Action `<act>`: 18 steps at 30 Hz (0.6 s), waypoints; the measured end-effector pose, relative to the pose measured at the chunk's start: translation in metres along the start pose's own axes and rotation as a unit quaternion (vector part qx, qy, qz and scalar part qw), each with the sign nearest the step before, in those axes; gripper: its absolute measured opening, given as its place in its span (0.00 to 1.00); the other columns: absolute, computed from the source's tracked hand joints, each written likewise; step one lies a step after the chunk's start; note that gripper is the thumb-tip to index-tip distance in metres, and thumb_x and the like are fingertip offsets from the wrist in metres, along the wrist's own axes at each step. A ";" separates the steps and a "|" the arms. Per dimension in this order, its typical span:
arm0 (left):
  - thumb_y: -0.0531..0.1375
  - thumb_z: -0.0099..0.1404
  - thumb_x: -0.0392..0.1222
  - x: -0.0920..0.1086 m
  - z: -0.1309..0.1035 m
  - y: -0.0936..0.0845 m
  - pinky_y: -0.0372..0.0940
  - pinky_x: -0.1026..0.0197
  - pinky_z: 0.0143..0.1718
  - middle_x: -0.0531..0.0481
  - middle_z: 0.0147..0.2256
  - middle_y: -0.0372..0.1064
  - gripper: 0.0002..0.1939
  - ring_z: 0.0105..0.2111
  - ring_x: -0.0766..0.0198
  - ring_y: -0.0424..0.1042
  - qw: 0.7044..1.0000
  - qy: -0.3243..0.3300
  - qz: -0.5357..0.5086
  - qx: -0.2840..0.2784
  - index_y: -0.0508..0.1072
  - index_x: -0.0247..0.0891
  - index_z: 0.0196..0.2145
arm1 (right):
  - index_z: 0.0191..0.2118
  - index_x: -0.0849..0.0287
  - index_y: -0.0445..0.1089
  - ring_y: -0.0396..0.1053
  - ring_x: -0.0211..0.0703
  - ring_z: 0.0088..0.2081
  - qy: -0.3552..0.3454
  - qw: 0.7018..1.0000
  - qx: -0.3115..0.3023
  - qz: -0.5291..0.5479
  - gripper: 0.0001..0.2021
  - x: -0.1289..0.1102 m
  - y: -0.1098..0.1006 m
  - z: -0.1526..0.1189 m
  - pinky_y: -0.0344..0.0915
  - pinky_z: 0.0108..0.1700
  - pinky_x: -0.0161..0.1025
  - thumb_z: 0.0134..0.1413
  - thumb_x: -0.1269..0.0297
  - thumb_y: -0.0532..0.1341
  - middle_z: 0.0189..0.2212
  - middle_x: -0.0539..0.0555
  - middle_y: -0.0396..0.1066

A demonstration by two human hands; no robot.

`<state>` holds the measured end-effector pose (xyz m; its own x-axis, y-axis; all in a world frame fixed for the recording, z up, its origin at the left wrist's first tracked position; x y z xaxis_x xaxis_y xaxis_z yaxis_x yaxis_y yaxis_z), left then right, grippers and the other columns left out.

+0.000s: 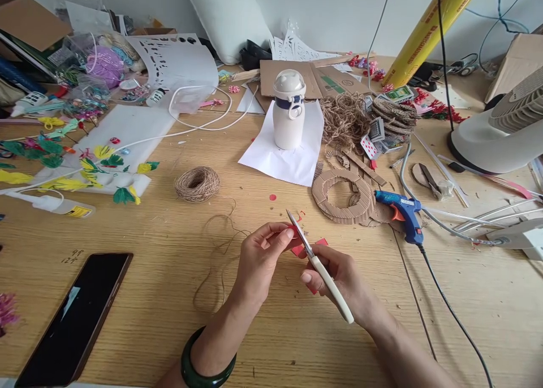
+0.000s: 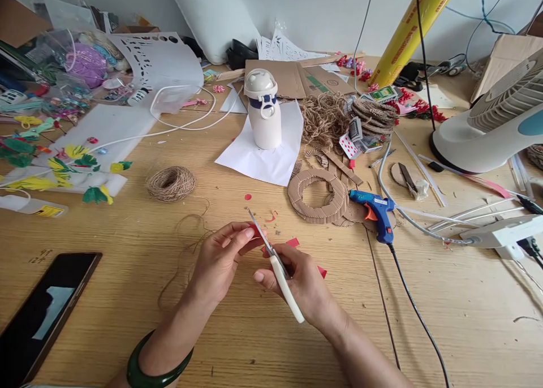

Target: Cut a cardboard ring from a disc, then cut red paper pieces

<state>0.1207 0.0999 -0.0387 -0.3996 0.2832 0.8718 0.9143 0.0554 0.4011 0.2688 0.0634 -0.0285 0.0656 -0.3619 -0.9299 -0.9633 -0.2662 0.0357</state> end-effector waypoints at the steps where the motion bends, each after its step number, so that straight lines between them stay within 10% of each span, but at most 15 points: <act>1: 0.68 0.59 0.43 0.000 0.000 0.000 0.73 0.56 0.45 0.48 0.33 0.77 0.08 0.37 0.61 0.76 1.000 0.000 0.002 -0.001 0.78 0.36 0.32 | 0.43 0.63 0.70 0.55 0.34 0.24 -0.001 1.000 0.000 0.000 0.27 0.000 0.000 0.000 0.51 0.25 0.35 0.44 0.46 0.72 0.22 0.45 0.58; 18: 0.68 0.59 0.44 0.000 0.001 0.001 0.74 0.56 0.43 0.47 0.33 0.78 0.09 0.37 0.59 0.77 1.000 0.006 0.001 0.000 0.78 0.35 0.32 | 0.43 0.63 0.70 0.57 0.34 0.24 0.003 1.000 0.002 0.004 0.27 0.002 0.000 0.001 0.52 0.25 0.34 0.43 0.48 0.72 0.23 0.45 0.60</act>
<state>0.1215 0.1008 -0.0390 -0.3980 0.2727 0.8759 0.9154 0.0556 0.3986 0.2687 0.0632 -0.0308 0.0595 -0.3703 -0.9270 -0.9650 -0.2588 0.0415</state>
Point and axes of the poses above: each hand's wrist, its own z-axis towards the middle knuckle, its own y-axis out of the palm, x = y × z, the point moved 3 cm from there along z, towards the middle knuckle
